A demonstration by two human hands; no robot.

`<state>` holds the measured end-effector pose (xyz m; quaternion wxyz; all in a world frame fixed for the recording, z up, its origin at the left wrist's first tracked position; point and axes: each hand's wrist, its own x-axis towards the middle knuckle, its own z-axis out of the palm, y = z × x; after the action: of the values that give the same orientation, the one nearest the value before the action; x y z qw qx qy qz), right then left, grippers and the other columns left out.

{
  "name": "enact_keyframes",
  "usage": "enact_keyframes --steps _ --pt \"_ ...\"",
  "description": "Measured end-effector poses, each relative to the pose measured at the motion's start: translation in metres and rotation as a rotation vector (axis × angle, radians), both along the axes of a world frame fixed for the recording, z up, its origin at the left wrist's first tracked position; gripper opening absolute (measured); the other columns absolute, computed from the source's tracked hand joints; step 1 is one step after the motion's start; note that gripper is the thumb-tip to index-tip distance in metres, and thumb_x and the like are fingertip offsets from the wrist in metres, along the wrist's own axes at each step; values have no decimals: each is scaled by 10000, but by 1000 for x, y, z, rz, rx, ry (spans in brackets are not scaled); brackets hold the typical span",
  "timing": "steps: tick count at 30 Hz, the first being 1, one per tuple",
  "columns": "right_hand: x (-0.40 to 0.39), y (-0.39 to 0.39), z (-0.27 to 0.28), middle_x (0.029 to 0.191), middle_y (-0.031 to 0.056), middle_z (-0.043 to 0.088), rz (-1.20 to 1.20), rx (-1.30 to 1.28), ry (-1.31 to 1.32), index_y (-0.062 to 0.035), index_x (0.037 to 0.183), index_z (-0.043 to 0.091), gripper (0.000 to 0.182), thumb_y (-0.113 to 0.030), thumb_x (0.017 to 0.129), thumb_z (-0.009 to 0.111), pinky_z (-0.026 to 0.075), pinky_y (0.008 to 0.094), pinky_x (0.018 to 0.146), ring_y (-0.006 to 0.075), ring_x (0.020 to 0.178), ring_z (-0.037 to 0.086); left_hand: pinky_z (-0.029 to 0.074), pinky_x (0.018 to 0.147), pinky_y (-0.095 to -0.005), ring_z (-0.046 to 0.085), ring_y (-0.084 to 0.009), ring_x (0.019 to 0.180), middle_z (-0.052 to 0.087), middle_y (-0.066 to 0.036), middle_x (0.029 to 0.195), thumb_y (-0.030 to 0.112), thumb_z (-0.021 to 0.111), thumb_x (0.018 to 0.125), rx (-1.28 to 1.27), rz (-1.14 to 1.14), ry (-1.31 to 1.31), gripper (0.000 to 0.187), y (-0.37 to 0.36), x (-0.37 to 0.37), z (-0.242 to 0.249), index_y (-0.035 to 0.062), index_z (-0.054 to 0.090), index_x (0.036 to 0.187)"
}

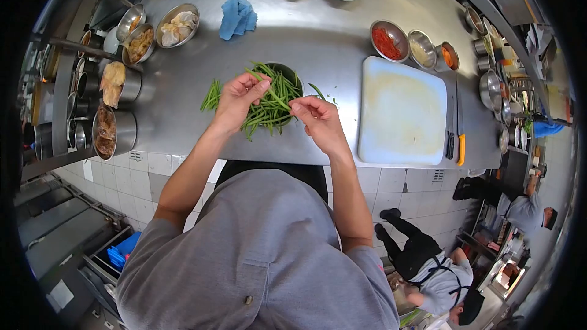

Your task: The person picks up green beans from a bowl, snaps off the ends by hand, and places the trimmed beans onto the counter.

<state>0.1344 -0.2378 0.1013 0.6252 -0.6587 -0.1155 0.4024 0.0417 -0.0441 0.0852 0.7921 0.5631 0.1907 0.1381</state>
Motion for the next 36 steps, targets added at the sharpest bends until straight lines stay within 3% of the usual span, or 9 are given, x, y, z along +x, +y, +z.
enact_keyframes --steps 5,12,15,18,19,23,26,30,36 --pt "1 2 -17 793 -11 665 108 75 -336 -24 990 717 111 -123 941 708 437 244 595 65 683 535 396 618 -208 495 -31 695 655 27 853 130 707 952 13 -7 37 83 -2 0 2 55 686 979" --pt "6 5 -13 710 27 632 27 -64 -519 4 948 690 106 -100 938 701 445 264 606 89 636 520 416 620 -196 541 -23 701 657 28 810 47 746 897 42 56 38 69 9 -9 3 54 679 908" --pt "6 6 -6 694 30 621 -41 -89 -570 11 930 674 111 -96 938 701 439 265 585 93 625 521 433 620 -206 552 -34 690 664 17 778 41 766 867 307 -144 169 77 22 -21 -1 41 697 901" --pt "-1 15 4 706 44 617 -136 -107 -589 16 903 650 128 -97 939 699 429 272 561 102 614 521 439 604 -217 560 -46 677 662 12 749 41 787 839 341 -359 282 112 6 -25 14 13 711 916" --pt "-3 18 5 710 52 616 -162 -98 -618 16 891 642 133 -95 939 696 427 276 554 108 605 520 467 632 -209 588 -38 715 683 13 820 28 785 853 339 -403 302 155 2 -26 11 2 710 986" --pt "-10 27 2 743 76 603 -264 -94 -778 -1 858 625 129 -83 932 691 420 304 536 145 580 510 500 699 -212 603 -43 750 675 22 824 48 788 857 110 -462 164 126 -15 -23 -9 32 700 945" --pt "-11 31 -13 763 80 594 -314 -45 -1052 -16 849 629 111 -69 923 693 416 325 525 169 581 504 492 689 -228 603 -59 743 669 6 811 56 791 848 -8 -476 104 124 -28 -19 -9 28 678 891" --pt "-15 29 -11 764 46 603 -386 -88 -929 -18 872 640 118 -95 926 710 390 283 508 116 577 471 496 704 -230 612 -63 760 674 0 825 65 779 861 -46 -450 130 124 -30 -16 -4 41 663 898" --pt "-14 24 -12 693 -8 605 -308 43 -577 1 875 646 177 -144 948 716 379 228 517 40 583 448 462 670 -214 606 -55 756 693 5 861 122 748 900 -140 -373 142 106 -23 -11 -4 90 649 912"
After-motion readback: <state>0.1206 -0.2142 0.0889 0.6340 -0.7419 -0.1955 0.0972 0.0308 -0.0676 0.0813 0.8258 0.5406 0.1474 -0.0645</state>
